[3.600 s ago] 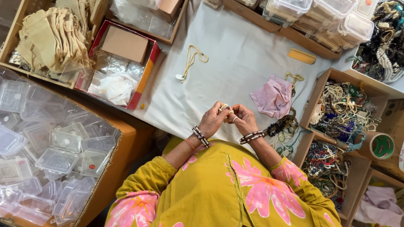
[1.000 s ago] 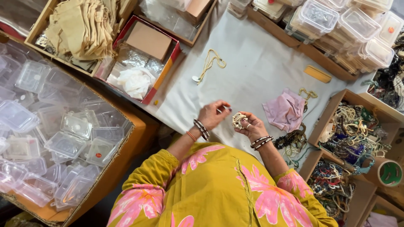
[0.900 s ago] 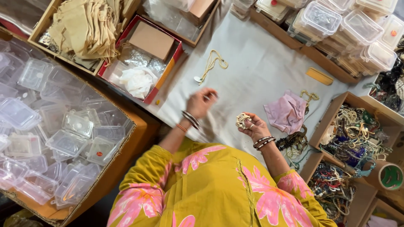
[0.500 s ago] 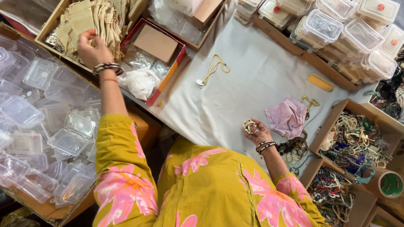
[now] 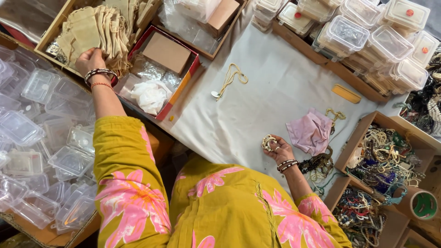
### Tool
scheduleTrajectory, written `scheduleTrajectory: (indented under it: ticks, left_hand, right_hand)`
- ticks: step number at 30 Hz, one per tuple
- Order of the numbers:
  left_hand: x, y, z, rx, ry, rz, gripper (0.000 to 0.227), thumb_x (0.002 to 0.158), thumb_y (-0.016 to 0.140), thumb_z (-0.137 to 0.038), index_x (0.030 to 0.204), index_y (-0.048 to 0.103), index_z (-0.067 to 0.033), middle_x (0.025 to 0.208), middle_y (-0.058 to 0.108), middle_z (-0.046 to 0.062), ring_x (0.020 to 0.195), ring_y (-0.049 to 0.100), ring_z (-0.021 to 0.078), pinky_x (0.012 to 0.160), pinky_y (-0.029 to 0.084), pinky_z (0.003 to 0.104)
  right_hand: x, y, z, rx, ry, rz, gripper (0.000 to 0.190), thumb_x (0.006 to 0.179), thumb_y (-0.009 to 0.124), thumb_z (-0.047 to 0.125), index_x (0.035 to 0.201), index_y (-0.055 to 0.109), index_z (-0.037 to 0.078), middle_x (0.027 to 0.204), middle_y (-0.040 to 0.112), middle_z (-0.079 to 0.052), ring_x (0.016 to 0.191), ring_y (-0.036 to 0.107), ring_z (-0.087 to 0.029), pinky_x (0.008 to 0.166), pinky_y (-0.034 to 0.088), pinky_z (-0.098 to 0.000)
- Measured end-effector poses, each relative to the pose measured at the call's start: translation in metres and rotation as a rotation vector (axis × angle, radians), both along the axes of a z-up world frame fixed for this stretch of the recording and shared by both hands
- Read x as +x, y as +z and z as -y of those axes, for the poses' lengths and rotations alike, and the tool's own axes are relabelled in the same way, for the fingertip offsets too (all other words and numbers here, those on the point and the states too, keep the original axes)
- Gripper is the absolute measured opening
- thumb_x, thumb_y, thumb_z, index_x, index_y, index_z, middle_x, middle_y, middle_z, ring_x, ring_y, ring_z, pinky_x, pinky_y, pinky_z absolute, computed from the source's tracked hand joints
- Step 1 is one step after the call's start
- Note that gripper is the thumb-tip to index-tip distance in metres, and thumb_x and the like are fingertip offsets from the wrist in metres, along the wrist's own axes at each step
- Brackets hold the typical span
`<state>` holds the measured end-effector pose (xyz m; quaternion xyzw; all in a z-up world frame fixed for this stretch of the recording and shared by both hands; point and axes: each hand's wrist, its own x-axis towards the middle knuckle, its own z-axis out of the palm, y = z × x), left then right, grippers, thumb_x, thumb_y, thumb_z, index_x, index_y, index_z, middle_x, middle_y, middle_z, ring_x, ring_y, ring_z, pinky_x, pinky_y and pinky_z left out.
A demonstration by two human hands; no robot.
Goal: Cleaning and packaging jewelry necklaces and beads.
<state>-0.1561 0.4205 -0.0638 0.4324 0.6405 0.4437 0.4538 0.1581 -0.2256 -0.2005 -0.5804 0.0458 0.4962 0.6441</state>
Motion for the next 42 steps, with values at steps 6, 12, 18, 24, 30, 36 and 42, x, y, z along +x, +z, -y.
scheduleTrajectory:
  ticks: [6,12,18,24,30,36,42]
  left_hand:
    - [-0.011,-0.023,-0.028,0.524,0.248,-0.723,0.012,0.096,0.067,-0.024,0.090,0.069,-0.0135,0.091,0.076,0.001,0.082,0.070,0.0198,0.068,0.056,0.037]
    - [0.087,0.054,0.081,1.033,-0.217,-0.462,0.024,0.111,0.055,-0.032,0.107,0.071,-0.0147,0.100,0.077,0.004,0.084,0.076,0.0200,0.070,0.062,0.031]
    - [0.148,-0.006,0.289,1.193,-1.155,-0.529,0.021,0.091,0.061,-0.002,0.109,0.071,-0.0070,0.099,0.072,0.014,0.083,0.067,0.0301,0.076,0.055,0.042]
    - [0.128,-0.016,0.360,1.172,-1.482,-0.730,0.010,0.068,0.068,-0.023,0.076,0.068,-0.0156,0.092,0.072,0.001,0.097,0.070,0.0195,0.085,0.051,0.041]
    - [0.162,-0.031,0.370,0.723,-1.303,-0.760,0.019,0.092,0.069,-0.034,0.088,0.069,-0.0148,0.085,0.072,0.005,0.085,0.070,0.0263,0.073,0.054,0.042]
    - [0.212,-0.040,0.402,0.586,-1.492,-0.784,0.035,0.095,0.056,-0.033,0.129,0.059,-0.0263,0.069,0.069,0.013,0.063,0.069,0.0334,0.054,0.052,0.048]
    - [0.211,-0.066,0.401,0.554,-1.427,-0.832,0.024,0.104,0.056,-0.036,0.113,0.060,-0.0153,0.074,0.071,0.012,0.070,0.070,0.0346,0.061,0.054,0.050]
  right_hand:
    - [-0.002,0.003,0.000,0.000,0.004,-0.001,0.034,0.096,0.062,0.002,0.129,0.061,0.006,0.114,0.071,-0.006,0.098,0.073,-0.021,0.080,0.064,-0.0384]
    - [-0.001,-0.005,0.003,0.011,0.008,0.010,0.032,0.096,0.064,0.005,0.128,0.062,0.007,0.112,0.072,-0.006,0.097,0.073,-0.020,0.081,0.064,-0.0385]
    - [-0.002,-0.003,0.002,0.010,-0.009,-0.004,0.032,0.095,0.065,0.005,0.128,0.063,0.007,0.110,0.073,-0.007,0.095,0.073,-0.019,0.081,0.064,-0.0380]
    - [-0.002,-0.007,0.004,0.014,-0.028,-0.010,0.034,0.095,0.065,0.005,0.129,0.063,0.008,0.109,0.074,-0.007,0.095,0.074,-0.020,0.079,0.064,-0.0371]
    - [-0.001,-0.002,0.002,0.018,-0.035,-0.036,0.035,0.095,0.065,0.003,0.129,0.062,0.007,0.107,0.074,-0.008,0.094,0.074,-0.021,0.079,0.065,-0.0375]
    - [-0.002,-0.004,0.003,0.037,-0.036,-0.035,0.034,0.095,0.065,0.003,0.128,0.063,0.006,0.106,0.075,-0.008,0.093,0.074,-0.021,0.078,0.065,-0.0375]
    - [-0.002,0.001,0.001,0.035,-0.028,-0.016,0.034,0.095,0.065,0.003,0.128,0.063,0.005,0.105,0.074,-0.007,0.092,0.074,-0.020,0.078,0.065,-0.0367]
